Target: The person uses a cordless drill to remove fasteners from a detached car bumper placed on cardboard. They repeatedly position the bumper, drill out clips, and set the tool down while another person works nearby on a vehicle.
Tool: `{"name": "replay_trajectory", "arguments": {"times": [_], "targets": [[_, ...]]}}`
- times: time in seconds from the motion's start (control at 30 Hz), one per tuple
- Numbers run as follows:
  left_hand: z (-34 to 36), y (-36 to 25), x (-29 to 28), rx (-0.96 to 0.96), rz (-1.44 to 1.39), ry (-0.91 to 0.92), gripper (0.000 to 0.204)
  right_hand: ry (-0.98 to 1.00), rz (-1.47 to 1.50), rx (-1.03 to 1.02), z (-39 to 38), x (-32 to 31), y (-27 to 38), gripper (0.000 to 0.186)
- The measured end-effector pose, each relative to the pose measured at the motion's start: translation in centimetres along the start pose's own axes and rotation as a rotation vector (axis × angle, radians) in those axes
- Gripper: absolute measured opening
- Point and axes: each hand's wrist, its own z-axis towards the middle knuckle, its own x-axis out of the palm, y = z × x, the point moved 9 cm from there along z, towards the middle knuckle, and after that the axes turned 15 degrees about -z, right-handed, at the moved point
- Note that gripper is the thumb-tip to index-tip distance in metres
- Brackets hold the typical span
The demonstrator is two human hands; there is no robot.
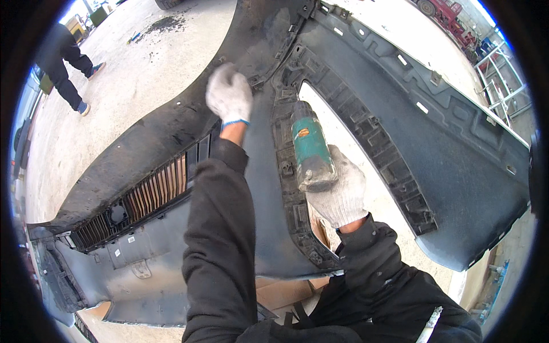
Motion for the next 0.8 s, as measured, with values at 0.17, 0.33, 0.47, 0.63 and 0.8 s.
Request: {"name": "replay_trajectory", "arguments": {"times": [0.17,0.33,0.47,0.63,0.8], "targets": [[6.8,3.9,1.8,-0.221,0.219,0.336,0.06,0.021,0.011,0.012,0.0,0.7,-0.2,0.05],[7.8,5.7,3.1,-0.353,0.155,0.608,0.063,0.041,0.024,0.034,0.0,0.8,-0.1,0.052],[8.0,7.0,2.6,-0.319,0.212,0.495,0.06,0.063,0.023,0.057,0.1,0.9,0.5,0.053],[8.0,7.6,3.2,-0.244,0.297,0.476,0.052,0.062,-0.128,-0.012,0.1,0.5,1.3,0.054],[7.9,7.1,2.7,-0.229,0.306,0.45,0.051,0.06,-0.174,-0.055,-0.1,0.1,1.5,0.056]]}}
